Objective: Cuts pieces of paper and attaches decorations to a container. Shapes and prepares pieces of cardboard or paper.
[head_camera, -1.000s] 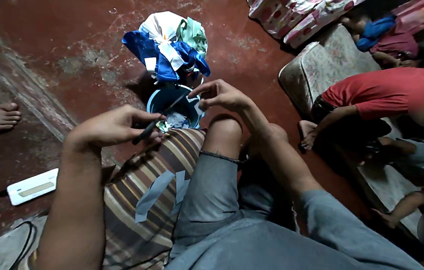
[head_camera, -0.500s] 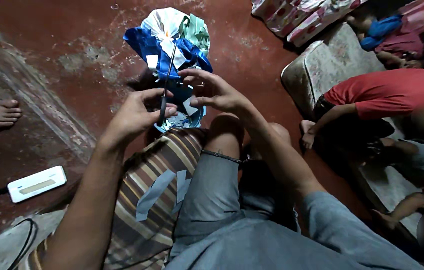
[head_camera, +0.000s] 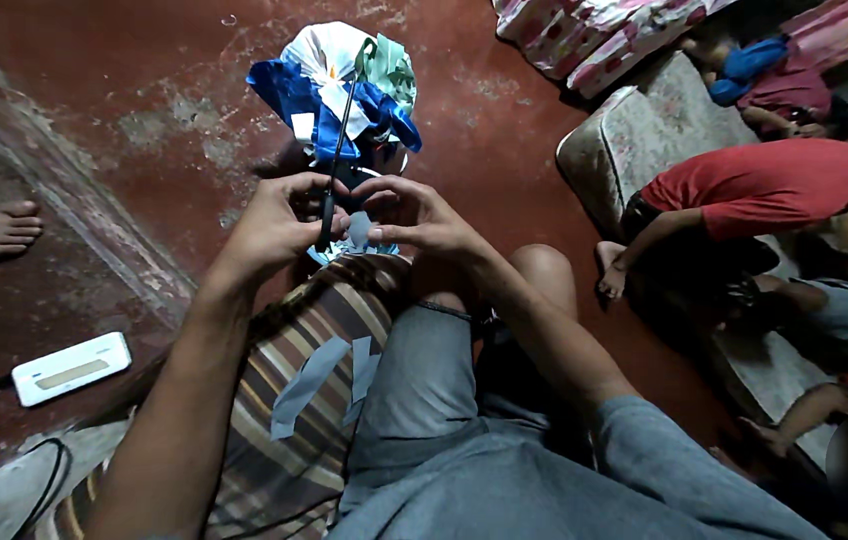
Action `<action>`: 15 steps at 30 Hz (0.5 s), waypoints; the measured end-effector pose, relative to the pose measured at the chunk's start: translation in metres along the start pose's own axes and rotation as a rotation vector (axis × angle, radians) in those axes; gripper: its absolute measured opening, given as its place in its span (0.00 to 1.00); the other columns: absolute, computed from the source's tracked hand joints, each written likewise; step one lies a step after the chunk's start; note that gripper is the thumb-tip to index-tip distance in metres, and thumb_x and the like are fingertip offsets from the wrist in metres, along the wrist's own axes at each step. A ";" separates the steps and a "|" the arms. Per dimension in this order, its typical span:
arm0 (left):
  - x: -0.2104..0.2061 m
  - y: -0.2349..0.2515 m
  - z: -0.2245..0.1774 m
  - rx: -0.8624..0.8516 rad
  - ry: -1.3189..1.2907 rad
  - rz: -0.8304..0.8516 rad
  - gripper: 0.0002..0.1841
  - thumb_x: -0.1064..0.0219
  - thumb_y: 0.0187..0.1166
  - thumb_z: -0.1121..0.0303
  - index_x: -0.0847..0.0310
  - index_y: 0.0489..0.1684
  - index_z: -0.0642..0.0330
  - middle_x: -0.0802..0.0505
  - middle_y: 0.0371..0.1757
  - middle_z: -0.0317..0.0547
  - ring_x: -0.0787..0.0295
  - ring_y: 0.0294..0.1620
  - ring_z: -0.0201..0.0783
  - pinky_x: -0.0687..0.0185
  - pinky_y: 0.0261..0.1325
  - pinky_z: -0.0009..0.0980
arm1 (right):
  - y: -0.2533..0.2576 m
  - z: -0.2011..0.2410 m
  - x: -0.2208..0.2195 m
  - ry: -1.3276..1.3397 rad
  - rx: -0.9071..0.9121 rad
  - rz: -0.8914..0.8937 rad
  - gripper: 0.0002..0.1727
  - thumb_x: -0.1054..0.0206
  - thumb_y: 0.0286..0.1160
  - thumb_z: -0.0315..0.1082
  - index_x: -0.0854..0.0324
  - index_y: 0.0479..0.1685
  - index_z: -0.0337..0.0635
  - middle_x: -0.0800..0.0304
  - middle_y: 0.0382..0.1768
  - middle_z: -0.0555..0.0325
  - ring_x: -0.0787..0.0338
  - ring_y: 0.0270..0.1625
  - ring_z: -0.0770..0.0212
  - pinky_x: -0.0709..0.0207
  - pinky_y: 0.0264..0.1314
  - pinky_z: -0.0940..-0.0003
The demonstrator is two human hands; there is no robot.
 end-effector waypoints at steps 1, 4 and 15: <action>0.000 0.000 0.000 0.016 0.003 -0.005 0.20 0.24 0.65 0.84 0.17 0.56 0.62 0.06 0.37 0.40 0.07 0.33 0.30 0.08 0.40 0.25 | 0.000 -0.001 0.000 0.009 -0.002 -0.003 0.25 0.31 0.71 0.20 0.27 0.70 0.26 0.12 0.50 0.45 0.10 0.41 0.62 0.11 0.46 0.66; -0.001 0.000 0.001 0.043 0.000 0.002 0.21 0.24 0.65 0.84 0.17 0.58 0.62 0.06 0.36 0.40 0.08 0.33 0.29 0.09 0.40 0.25 | 0.000 -0.004 -0.001 0.049 -0.027 0.003 0.15 0.33 0.72 0.17 0.19 0.58 0.25 0.10 0.47 0.48 0.10 0.39 0.65 0.12 0.43 0.68; 0.033 -0.007 -0.004 0.107 0.144 0.113 0.20 0.25 0.67 0.78 0.16 0.59 0.59 0.06 0.37 0.40 0.09 0.33 0.31 0.10 0.37 0.26 | -0.003 -0.004 0.011 0.048 -0.093 -0.064 0.13 0.35 0.74 0.17 0.14 0.56 0.25 0.09 0.52 0.46 0.10 0.39 0.64 0.11 0.44 0.68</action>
Point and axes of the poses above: each hand's wrist, its own y-axis towards the middle knuckle, its own x-axis out of the back of the hand, z = x × y, the point moved 1 cm from there along y, towards the middle knuckle
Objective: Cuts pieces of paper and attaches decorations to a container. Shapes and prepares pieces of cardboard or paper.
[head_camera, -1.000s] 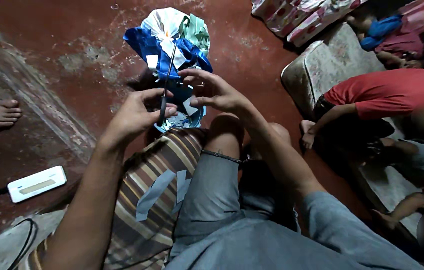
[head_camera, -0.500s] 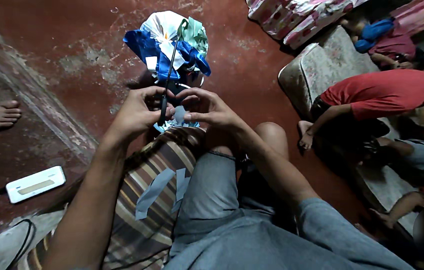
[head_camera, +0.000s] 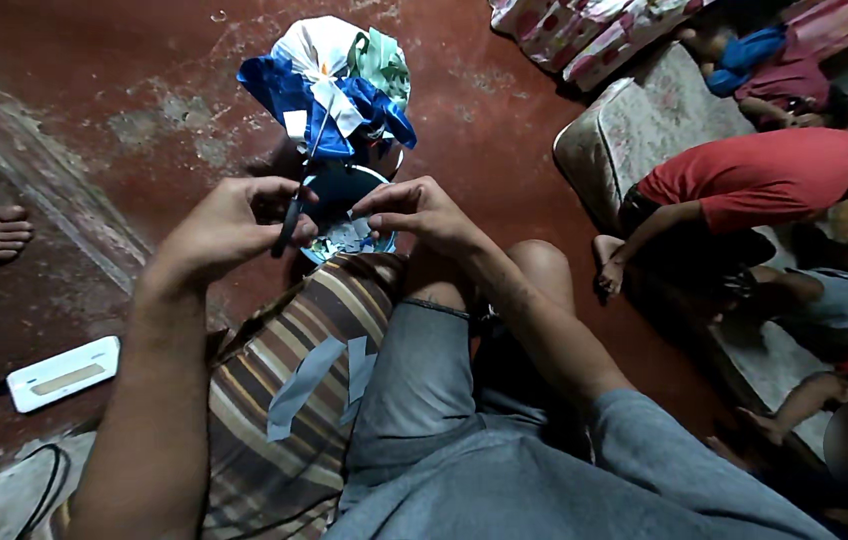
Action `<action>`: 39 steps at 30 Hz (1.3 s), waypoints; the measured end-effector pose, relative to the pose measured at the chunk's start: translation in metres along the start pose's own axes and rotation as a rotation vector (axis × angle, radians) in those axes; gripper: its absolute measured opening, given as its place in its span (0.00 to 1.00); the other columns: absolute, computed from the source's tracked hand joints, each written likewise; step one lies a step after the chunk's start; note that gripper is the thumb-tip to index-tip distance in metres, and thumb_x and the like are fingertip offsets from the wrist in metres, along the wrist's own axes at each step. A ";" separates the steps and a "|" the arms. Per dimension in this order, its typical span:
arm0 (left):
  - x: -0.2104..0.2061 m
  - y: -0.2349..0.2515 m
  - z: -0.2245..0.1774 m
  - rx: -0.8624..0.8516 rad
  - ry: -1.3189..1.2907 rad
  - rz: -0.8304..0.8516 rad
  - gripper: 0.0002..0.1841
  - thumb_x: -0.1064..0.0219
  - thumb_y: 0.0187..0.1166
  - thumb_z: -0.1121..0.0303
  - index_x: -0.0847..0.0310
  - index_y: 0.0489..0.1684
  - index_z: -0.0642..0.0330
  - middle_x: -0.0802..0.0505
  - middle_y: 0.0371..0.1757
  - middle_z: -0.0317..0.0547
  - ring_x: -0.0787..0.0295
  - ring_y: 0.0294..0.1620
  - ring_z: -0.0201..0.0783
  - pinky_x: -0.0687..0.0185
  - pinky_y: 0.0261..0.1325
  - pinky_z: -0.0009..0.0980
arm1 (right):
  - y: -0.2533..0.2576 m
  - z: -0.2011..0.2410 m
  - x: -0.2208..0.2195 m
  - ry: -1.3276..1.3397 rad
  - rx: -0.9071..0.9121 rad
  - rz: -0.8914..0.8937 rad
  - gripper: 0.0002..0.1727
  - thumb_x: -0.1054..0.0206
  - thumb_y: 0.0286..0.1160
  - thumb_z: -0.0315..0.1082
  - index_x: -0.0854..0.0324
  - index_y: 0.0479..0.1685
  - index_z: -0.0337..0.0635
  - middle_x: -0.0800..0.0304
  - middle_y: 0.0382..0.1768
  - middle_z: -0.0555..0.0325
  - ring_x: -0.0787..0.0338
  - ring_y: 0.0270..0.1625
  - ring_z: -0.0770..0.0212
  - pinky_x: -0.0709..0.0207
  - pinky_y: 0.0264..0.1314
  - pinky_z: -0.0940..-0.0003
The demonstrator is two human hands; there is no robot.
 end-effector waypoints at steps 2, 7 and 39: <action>0.012 -0.007 -0.001 0.067 0.092 0.121 0.21 0.25 0.65 0.81 0.14 0.58 0.59 0.06 0.36 0.44 0.08 0.32 0.35 0.11 0.33 0.28 | 0.000 0.001 0.001 0.000 -0.017 -0.009 0.13 0.35 0.73 0.17 0.13 0.55 0.25 0.09 0.54 0.46 0.10 0.40 0.64 0.11 0.45 0.68; 0.043 -0.023 0.011 0.192 0.259 0.414 0.21 0.25 0.68 0.80 0.10 0.60 0.53 0.03 0.42 0.44 0.05 0.37 0.40 0.09 0.38 0.32 | 0.000 -0.004 0.004 0.024 0.002 -0.044 0.14 0.34 0.73 0.18 0.13 0.55 0.26 0.10 0.56 0.45 0.10 0.41 0.63 0.12 0.44 0.67; 0.005 -0.010 0.000 0.117 0.158 0.502 0.25 0.28 0.73 0.77 0.16 0.74 0.58 0.02 0.45 0.43 0.05 0.40 0.33 0.09 0.43 0.26 | 0.000 0.001 0.003 -0.083 0.011 -0.001 0.14 0.31 0.68 0.17 0.13 0.53 0.26 0.10 0.57 0.47 0.08 0.46 0.64 0.11 0.48 0.69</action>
Point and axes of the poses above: each hand's wrist, its own y-axis towards the middle knuckle, its own x-axis out of the back of the hand, z = x × y, the point moved 1 cm from there along y, towards the middle knuckle
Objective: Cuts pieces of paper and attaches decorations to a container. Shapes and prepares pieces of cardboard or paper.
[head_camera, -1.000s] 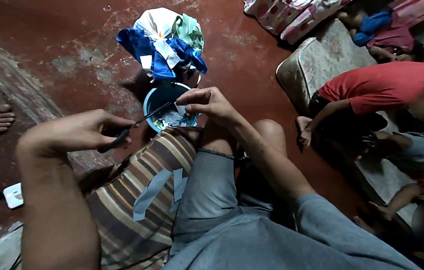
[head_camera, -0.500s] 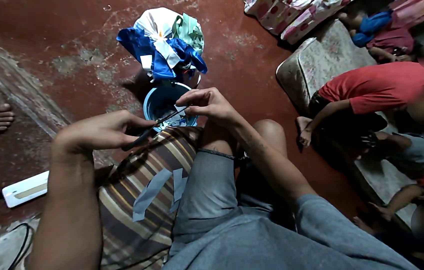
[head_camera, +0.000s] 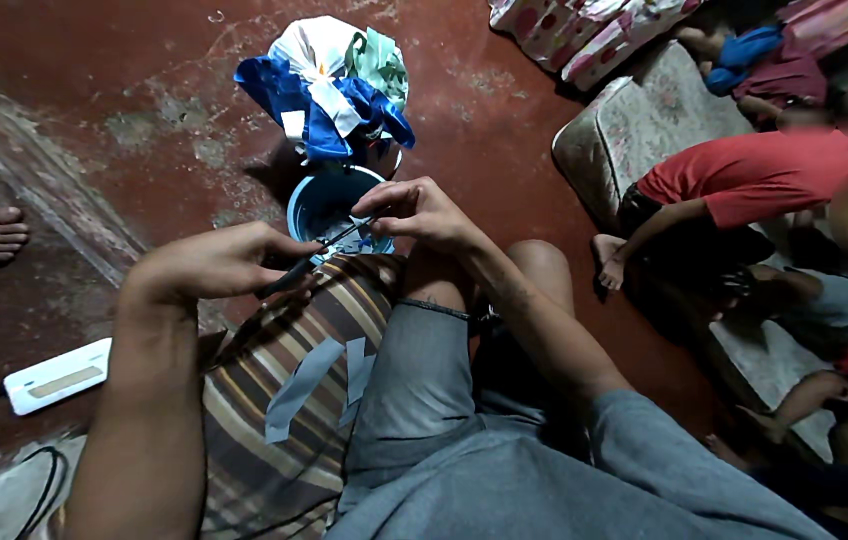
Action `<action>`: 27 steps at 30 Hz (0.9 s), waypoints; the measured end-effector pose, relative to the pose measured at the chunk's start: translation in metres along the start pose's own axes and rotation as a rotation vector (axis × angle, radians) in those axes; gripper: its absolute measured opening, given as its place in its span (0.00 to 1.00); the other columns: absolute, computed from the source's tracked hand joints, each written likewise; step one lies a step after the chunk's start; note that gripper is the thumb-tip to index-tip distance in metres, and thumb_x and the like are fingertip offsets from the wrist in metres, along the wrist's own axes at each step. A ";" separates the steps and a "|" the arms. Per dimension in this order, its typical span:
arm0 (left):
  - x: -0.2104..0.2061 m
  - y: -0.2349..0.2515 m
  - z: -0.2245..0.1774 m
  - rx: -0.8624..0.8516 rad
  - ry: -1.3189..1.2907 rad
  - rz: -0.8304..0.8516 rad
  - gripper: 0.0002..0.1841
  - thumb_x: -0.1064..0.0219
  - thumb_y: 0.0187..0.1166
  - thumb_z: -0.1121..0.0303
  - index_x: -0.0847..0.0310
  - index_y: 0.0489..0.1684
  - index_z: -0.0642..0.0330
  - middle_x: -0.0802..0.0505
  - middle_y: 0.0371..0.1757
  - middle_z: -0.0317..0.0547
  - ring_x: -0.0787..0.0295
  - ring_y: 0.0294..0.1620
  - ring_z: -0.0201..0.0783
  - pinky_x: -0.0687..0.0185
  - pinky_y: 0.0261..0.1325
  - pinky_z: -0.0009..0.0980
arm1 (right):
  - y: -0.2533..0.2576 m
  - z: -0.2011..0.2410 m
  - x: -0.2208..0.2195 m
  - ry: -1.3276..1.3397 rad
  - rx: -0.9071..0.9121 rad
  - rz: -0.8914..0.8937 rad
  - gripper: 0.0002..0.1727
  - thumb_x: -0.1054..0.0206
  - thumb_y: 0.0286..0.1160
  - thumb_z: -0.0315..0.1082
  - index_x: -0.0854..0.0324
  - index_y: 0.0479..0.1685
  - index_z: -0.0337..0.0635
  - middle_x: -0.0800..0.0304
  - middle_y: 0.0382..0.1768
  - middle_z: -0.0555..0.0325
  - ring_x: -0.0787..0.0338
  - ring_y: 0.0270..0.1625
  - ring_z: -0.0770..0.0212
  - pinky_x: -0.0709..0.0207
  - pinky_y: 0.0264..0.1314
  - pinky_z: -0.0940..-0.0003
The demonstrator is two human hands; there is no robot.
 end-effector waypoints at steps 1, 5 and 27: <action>0.000 0.001 0.001 -0.008 0.005 0.005 0.25 0.28 0.74 0.77 0.16 0.73 0.57 0.03 0.45 0.42 0.05 0.39 0.32 0.09 0.41 0.25 | 0.000 0.000 0.000 0.001 0.003 0.003 0.14 0.31 0.68 0.17 0.13 0.53 0.26 0.10 0.57 0.46 0.08 0.46 0.64 0.11 0.48 0.69; 0.001 0.001 0.003 -0.017 -0.022 0.027 0.24 0.30 0.73 0.81 0.15 0.71 0.59 0.03 0.43 0.44 0.05 0.38 0.35 0.08 0.41 0.27 | 0.001 0.000 0.001 0.011 -0.007 0.014 0.14 0.30 0.69 0.17 0.12 0.53 0.26 0.09 0.56 0.47 0.08 0.44 0.64 0.11 0.47 0.69; -0.004 0.007 0.003 0.010 -0.044 0.044 0.25 0.32 0.72 0.83 0.14 0.71 0.58 0.03 0.43 0.44 0.05 0.40 0.36 0.09 0.45 0.29 | 0.002 0.000 0.001 0.038 -0.048 0.076 0.15 0.30 0.66 0.16 0.12 0.53 0.26 0.10 0.56 0.47 0.09 0.44 0.65 0.11 0.48 0.69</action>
Point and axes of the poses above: each hand's wrist, its own y-axis towards the middle knuckle, its own x-axis out of the back of the hand, z = x × y, the point moved 1 cm from there along y, towards the middle knuckle
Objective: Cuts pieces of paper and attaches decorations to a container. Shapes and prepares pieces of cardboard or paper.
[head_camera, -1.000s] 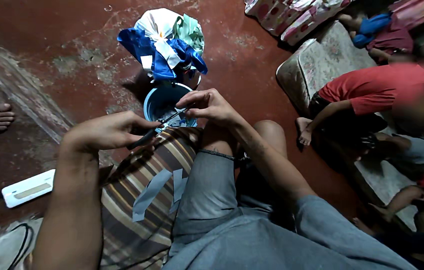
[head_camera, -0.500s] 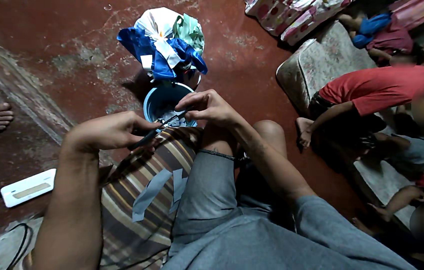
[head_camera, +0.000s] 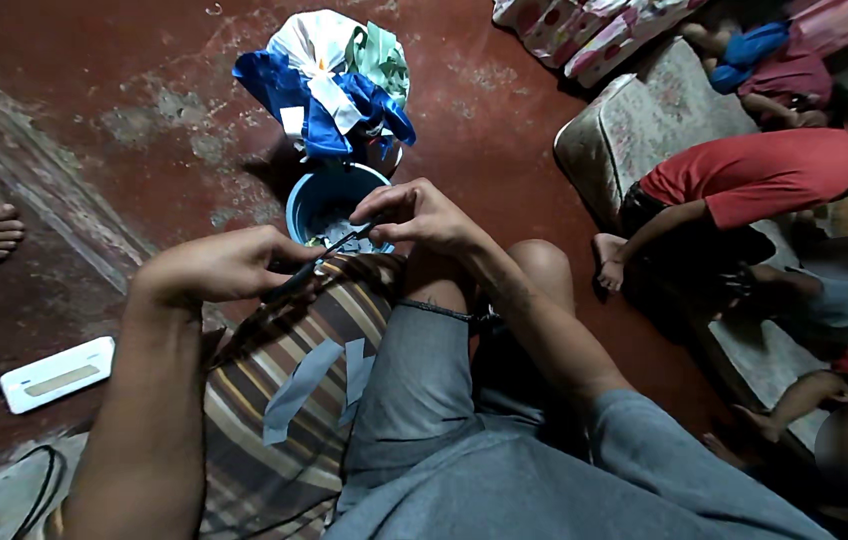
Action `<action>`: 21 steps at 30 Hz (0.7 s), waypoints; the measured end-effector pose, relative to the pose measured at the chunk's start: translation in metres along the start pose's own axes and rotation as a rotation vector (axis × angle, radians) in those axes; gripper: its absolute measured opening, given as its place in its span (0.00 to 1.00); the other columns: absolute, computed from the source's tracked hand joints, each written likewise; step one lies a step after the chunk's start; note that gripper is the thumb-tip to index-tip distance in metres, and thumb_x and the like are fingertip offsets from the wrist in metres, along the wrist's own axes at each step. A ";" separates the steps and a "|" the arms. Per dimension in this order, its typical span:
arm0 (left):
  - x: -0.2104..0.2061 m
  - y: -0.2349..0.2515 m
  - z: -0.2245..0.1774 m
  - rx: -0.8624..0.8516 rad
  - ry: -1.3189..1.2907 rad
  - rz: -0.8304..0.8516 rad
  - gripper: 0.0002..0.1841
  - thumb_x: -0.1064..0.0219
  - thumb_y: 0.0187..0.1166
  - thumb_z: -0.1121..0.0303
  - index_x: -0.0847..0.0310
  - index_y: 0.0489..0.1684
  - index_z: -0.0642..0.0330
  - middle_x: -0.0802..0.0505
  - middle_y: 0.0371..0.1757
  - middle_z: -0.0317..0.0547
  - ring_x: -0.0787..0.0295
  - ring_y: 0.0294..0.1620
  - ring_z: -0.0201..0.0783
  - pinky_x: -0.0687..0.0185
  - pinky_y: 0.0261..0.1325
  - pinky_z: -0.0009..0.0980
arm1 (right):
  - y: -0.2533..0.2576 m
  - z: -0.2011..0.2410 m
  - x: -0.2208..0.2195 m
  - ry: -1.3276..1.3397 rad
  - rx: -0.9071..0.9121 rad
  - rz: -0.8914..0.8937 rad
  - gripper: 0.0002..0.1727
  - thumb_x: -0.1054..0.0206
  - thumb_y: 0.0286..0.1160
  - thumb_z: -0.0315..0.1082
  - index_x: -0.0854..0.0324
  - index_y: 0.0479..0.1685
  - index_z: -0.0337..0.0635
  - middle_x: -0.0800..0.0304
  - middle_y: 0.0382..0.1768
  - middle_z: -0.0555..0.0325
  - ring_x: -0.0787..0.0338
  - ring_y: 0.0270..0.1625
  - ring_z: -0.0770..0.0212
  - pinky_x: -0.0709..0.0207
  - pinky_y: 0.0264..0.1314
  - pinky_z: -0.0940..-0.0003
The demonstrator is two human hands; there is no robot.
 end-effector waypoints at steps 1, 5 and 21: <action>0.000 0.000 0.000 0.004 -0.007 -0.004 0.25 0.31 0.72 0.83 0.14 0.71 0.59 0.03 0.44 0.45 0.05 0.40 0.37 0.08 0.45 0.29 | 0.000 0.000 0.000 0.004 0.004 0.001 0.15 0.30 0.66 0.16 0.12 0.53 0.26 0.10 0.56 0.47 0.08 0.45 0.64 0.11 0.49 0.69; -0.001 0.001 -0.002 0.027 -0.002 -0.006 0.25 0.30 0.72 0.83 0.15 0.71 0.58 0.03 0.44 0.45 0.05 0.41 0.36 0.09 0.45 0.29 | 0.000 0.000 0.001 -0.003 -0.009 0.019 0.16 0.29 0.65 0.15 0.13 0.54 0.26 0.10 0.57 0.46 0.08 0.48 0.63 0.11 0.52 0.69; 0.027 -0.020 0.015 0.240 0.194 -0.285 0.21 0.27 0.74 0.78 0.14 0.68 0.59 0.03 0.39 0.46 0.07 0.34 0.38 0.11 0.42 0.37 | 0.053 -0.126 0.089 -0.300 -0.455 0.063 0.14 0.31 0.73 0.19 0.14 0.57 0.29 0.08 0.50 0.45 0.09 0.48 0.61 0.14 0.57 0.62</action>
Point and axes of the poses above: each hand's wrist, its own y-axis towards the middle knuckle, its own x-axis out of the back of the hand, z = x × y, the point moved 1 cm from there along y, towards the middle knuckle
